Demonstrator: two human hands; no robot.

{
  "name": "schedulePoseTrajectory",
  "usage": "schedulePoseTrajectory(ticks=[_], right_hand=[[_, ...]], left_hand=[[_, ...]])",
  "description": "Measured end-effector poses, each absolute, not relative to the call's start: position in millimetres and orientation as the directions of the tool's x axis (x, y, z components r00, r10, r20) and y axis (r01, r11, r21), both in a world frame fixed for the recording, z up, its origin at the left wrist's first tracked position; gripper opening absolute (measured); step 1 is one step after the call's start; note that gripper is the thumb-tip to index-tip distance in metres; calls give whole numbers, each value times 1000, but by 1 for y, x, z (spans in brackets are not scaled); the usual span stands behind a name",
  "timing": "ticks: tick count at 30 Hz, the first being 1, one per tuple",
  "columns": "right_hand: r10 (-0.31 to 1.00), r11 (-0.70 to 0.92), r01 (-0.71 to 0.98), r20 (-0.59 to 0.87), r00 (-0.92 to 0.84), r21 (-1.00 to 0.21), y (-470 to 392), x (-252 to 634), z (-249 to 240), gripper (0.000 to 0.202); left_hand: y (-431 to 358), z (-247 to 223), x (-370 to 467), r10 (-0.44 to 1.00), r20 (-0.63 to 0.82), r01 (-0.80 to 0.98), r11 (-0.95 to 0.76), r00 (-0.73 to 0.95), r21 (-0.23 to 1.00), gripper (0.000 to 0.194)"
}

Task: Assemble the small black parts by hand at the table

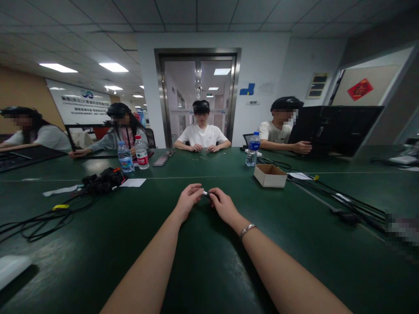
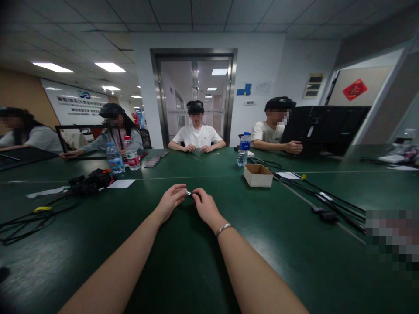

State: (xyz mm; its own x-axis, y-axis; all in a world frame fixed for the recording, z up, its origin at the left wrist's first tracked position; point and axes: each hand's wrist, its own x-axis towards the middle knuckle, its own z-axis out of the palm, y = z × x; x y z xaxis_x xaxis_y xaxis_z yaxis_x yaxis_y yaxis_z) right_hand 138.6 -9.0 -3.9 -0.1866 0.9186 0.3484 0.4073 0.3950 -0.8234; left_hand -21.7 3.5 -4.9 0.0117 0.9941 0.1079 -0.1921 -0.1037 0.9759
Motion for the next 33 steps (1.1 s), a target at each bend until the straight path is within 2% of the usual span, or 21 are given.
schedulePoseTrajectory(ticks=[4,12,15,17,18,20,21,24,26,29,31,33], right_hand=[[918,396,419,345,-195,-817,-9,138,-4,20],[933,360,396,329,-147,-845,-5,139,-6,22],[932,362,391,329,-152,-846,-4,139,-7,23],[929,370,402,335,-157,-838,-4,139,-8,23],[927,376,407,341,-159,-833,-4,139,-8,23],[922,386,412,350,-164,-825,-3,139,-10,23],[921,390,412,352,-168,-824,-2,140,-11,23],[918,396,408,358,-169,-823,1,141,-14,23],[919,394,405,360,-161,-825,2,141,-15,24],[926,378,396,344,-155,-837,2,141,-15,25],[928,374,392,337,-161,-841,1,141,-14,25],[924,383,398,344,-168,-834,0,141,-12,24]], left_hand=[[5,-5,-20,1000,16,-57,-16,13,998,38],[-3,-3,-25,972,199,-24,-198,123,980,26],[-4,0,-24,970,219,-70,-213,101,975,35],[-3,1,-22,986,154,-102,-148,57,984,41],[-1,0,-20,994,103,-95,-99,36,990,39],[1,-2,-17,999,24,-19,-24,23,1000,30],[2,-3,-15,999,14,37,-16,32,999,32],[1,-7,-13,992,80,177,-97,97,979,37],[-1,-6,-14,981,139,198,-164,134,966,29],[-6,-3,-17,959,222,145,-249,177,958,18],[-7,-1,-17,954,247,97,-266,168,959,26],[-5,-1,-17,969,210,68,-220,131,973,32]])
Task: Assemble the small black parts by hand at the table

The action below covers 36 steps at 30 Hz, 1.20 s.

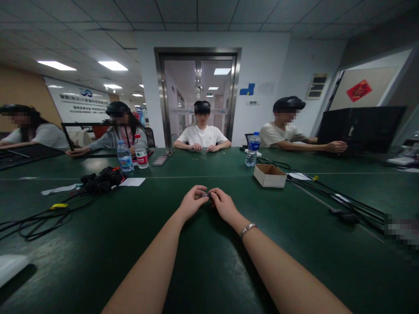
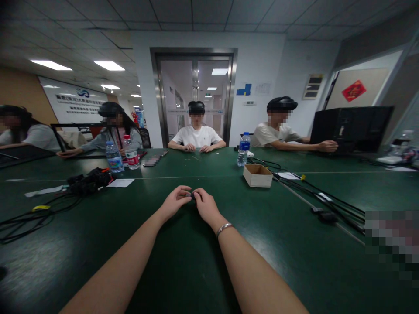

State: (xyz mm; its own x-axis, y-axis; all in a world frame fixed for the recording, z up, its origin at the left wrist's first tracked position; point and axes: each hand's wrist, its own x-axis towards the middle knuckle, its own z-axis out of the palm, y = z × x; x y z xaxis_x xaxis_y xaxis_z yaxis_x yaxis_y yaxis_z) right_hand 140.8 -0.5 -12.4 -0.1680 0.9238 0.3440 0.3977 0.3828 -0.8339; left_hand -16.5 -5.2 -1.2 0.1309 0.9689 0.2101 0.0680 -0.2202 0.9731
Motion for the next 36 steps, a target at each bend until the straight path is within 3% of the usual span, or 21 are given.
schedulePoseTrajectory(ticks=[5,8,11,15,17,20,22,26,32,36], right_hand=[[925,381,421,340,-172,-823,-4,140,-9,24],[925,380,417,337,-174,-826,-3,140,-10,24],[925,380,413,342,-166,-827,-1,141,-12,23],[925,380,401,339,-172,-833,1,141,-14,24],[922,387,403,348,-170,-829,0,141,-13,24],[918,397,413,361,-166,-820,-1,140,-12,25],[919,395,410,358,-167,-822,-2,139,-11,25],[922,387,420,351,-165,-821,-2,139,-10,24],[924,382,413,343,-168,-827,0,141,-13,24],[930,366,403,325,-168,-839,2,141,-14,25]], left_hand=[[1,-5,-14,994,82,149,-93,77,984,35],[0,-5,-15,987,112,210,-134,114,969,32],[-1,-4,-18,975,162,148,-185,151,972,20],[-2,-4,-20,959,233,30,-241,163,970,39],[0,-4,-19,973,192,26,-197,129,980,46],[3,-5,-18,997,57,72,-61,58,996,35],[5,-6,-16,999,10,138,-17,50,990,38],[6,-9,-17,987,86,245,-117,133,962,38],[-2,-3,-22,967,161,118,-186,195,975,21],[-5,1,-22,964,202,51,-214,174,976,25]])
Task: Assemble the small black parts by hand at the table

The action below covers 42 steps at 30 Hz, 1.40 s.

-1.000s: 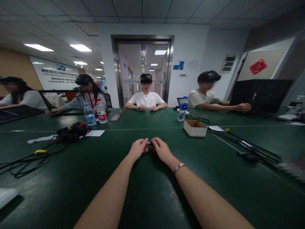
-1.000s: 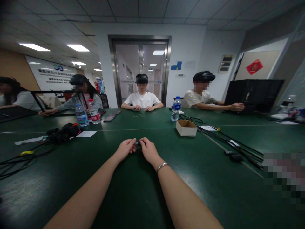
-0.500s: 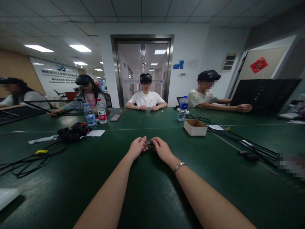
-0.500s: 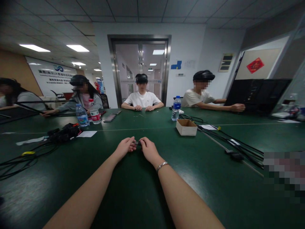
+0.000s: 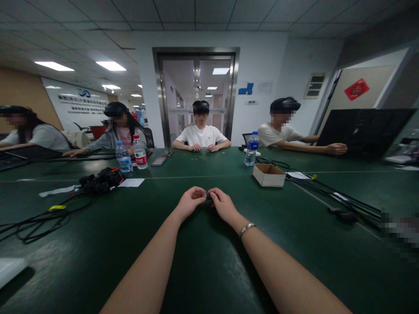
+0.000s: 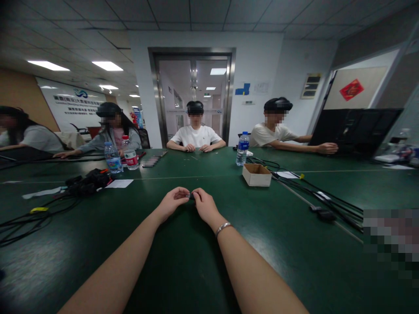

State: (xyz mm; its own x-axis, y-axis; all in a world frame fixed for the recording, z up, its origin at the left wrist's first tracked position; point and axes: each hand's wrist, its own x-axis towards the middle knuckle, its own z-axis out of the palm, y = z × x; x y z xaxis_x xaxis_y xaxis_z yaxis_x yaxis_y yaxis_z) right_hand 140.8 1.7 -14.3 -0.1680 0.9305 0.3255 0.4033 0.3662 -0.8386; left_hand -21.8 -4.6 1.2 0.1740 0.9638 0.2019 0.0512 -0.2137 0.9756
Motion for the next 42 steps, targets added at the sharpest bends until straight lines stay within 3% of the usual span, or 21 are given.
schedulePoseTrajectory(ticks=[7,11,14,22,26,32,38,42], right_hand=[[928,372,400,331,-171,-837,0,141,-12,24],[931,364,403,324,-166,-839,-1,141,-11,23],[928,373,405,334,-166,-835,-2,141,-11,24],[929,370,402,330,-168,-838,0,141,-12,26],[932,363,402,323,-166,-841,-2,141,-11,26],[902,431,378,375,-215,-819,-2,140,-12,25],[922,386,361,345,-172,-849,-1,141,-12,26],[930,367,336,332,-159,-867,-1,140,-12,25]], left_hand=[[1,-3,-17,989,27,225,-60,144,972,32],[1,-5,-19,972,124,171,-159,197,972,19],[1,-5,-20,956,203,77,-223,211,972,22],[-4,-1,-22,968,178,65,-192,176,979,28],[0,-6,-22,971,151,196,-187,184,963,27],[-2,-8,-14,976,196,554,-215,93,805,59],[-4,-9,-14,966,218,297,-250,136,922,35],[-2,-12,-16,955,232,323,-283,186,903,31]])
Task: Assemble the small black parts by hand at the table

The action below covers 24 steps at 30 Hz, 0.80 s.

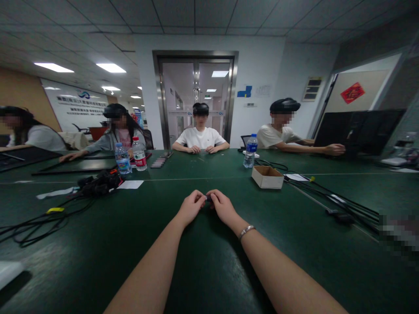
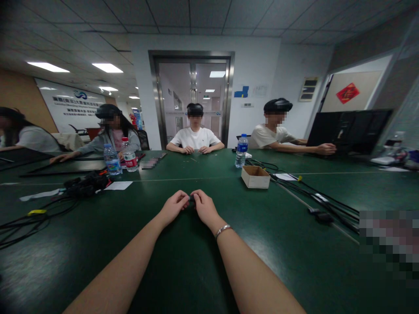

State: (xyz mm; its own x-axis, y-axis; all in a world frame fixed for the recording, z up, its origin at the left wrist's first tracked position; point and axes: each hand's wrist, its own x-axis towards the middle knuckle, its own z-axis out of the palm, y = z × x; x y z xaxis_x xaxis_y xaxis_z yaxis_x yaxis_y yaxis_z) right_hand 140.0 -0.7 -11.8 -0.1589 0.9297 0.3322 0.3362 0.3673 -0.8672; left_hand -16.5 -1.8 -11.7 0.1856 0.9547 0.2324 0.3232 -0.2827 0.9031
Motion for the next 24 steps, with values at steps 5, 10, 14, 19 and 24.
schedulePoseTrajectory(ticks=[5,10,14,19,24], right_hand=[[916,394,311,343,-209,-865,-2,139,-12,22],[930,365,307,327,-169,-879,-2,139,-11,25],[934,356,298,323,-155,-886,0,139,-13,25],[925,376,323,329,-192,-869,-1,139,-13,24],[924,369,316,308,-228,-874,-3,138,-9,25]], left_hand=[[-5,-7,-15,970,227,532,-239,89,812,54],[-6,-8,-14,964,246,412,-267,104,871,39],[-4,-11,-16,948,261,388,-314,185,866,30],[-4,-8,-15,963,252,515,-265,97,815,50],[-3,-7,-15,982,188,550,-169,23,818,55]])
